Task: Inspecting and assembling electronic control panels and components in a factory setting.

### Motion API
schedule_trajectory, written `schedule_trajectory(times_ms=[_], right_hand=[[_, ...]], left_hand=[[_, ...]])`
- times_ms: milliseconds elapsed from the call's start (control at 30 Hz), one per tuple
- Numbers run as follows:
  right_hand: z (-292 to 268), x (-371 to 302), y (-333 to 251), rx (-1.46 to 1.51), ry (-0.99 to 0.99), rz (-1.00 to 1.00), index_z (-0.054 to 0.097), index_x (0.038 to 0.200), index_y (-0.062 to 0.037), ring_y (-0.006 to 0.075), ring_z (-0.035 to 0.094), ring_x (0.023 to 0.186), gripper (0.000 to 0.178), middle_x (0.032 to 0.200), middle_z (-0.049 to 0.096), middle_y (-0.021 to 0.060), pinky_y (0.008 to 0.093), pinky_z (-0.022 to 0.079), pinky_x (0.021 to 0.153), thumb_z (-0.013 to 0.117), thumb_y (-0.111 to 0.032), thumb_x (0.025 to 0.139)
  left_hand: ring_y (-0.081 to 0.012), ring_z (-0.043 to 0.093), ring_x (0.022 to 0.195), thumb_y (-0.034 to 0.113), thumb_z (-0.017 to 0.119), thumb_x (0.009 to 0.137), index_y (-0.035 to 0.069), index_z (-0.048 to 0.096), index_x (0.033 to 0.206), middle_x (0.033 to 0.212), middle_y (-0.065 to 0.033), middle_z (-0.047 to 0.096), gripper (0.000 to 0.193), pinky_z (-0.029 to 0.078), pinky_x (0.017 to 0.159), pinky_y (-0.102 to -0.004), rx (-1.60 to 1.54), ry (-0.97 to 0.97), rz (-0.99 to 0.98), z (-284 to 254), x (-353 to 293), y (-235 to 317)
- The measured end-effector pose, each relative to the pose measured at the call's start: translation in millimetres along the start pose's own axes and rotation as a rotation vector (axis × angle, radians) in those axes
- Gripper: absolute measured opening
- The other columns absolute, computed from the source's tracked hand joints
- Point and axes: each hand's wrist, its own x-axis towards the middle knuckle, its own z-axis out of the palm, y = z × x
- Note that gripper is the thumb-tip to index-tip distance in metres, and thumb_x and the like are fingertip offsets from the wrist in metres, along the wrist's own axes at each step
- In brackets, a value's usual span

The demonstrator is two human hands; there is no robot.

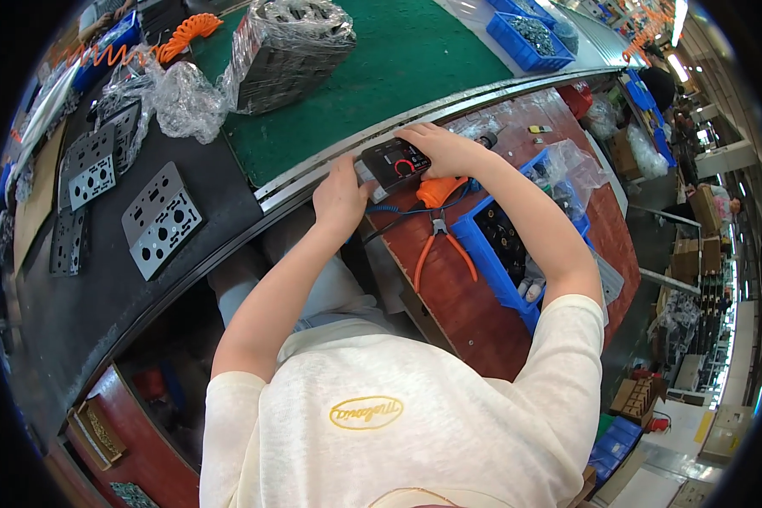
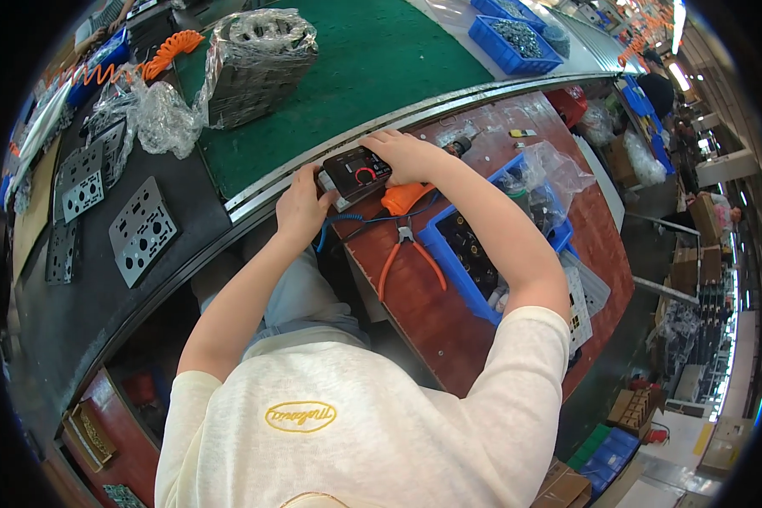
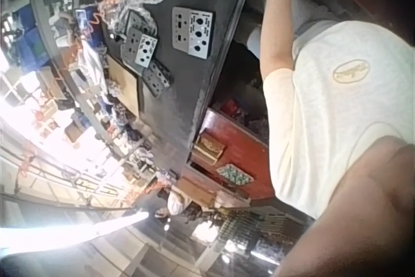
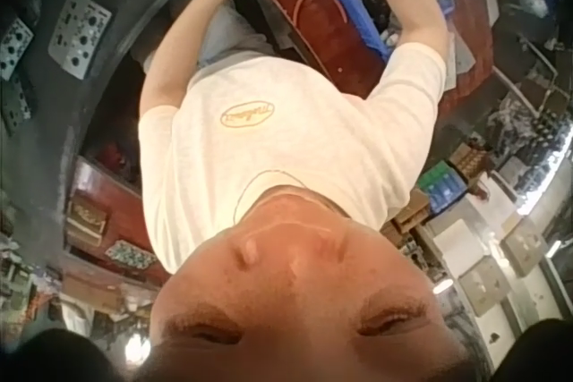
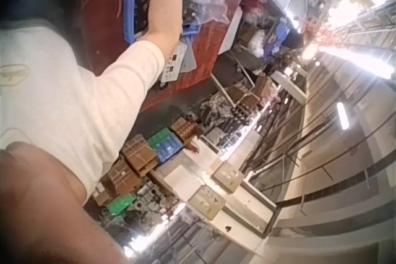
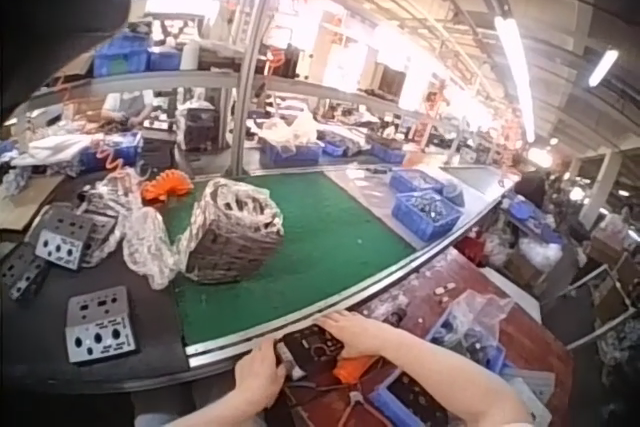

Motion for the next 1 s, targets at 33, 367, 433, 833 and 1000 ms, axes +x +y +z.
schedule_trajectory(times_ms=[33,367,433,833,1000], right_hand=[[-2,0,0,0.006,-0.001,-0.001,0.036,0.131,-0.0045,0.0343,0.042,0.120,0.087,0.127,0.045,0.0162,0.0413,0.039,0.098,0.078,-0.011,0.055],[3,-9,2,0.074,0.136,0.056,0.035,0.131,-0.0035,0.0354,0.043,0.119,0.087,0.129,0.043,0.0183,0.0404,0.041,0.098,0.077,-0.012,0.055],[4,-16,0,0.006,0.175,0.120,0.037,0.130,-0.0035,0.0359,0.044,0.118,0.082,0.127,0.044,0.0191,0.0416,0.042,0.096,0.074,-0.011,0.058],[-4,-56,-67,-0.221,0.360,0.409,0.036,0.132,-0.0020,0.0254,0.037,0.126,0.068,0.131,0.043,0.0128,0.0628,0.033,0.094,0.067,-0.018,0.073],[-54,-243,-126,0.172,0.755,0.673,0.054,0.116,-0.0044,0.0307,0.052,0.108,0.056,0.113,0.058,0.0134,0.0376,0.041,0.092,0.074,-0.022,0.067]], left_hand=[[-0.0305,0.061,0.085,0.021,0.067,0.075,0.005,0.050,0.113,0.096,-0.0128,0.060,0.044,0.047,0.071,-0.0391,0.010,0.023,0.031,-2,2,1],[-0.0231,0.062,0.085,0.015,0.059,0.080,0.000,0.054,0.111,0.098,-0.0110,0.062,0.035,0.048,0.072,-0.0341,-0.131,-0.307,0.032,-5,26,10],[-0.0265,0.060,0.095,0.014,0.053,0.080,-0.005,0.057,0.099,0.102,-0.0135,0.061,0.026,0.048,0.079,-0.0338,-1.086,-0.466,-0.352,3,27,12],[-0.0257,0.061,0.100,0.021,0.062,0.087,-0.001,0.052,0.112,0.108,-0.0134,0.061,0.036,0.054,0.082,-0.0321,-1.383,-0.503,-0.629,20,46,1],[-0.0248,0.059,0.105,0.021,0.056,0.090,-0.002,0.049,0.115,0.111,-0.0164,0.059,0.035,0.055,0.081,-0.0294,-1.448,-0.451,-0.564,-1,52,11]])
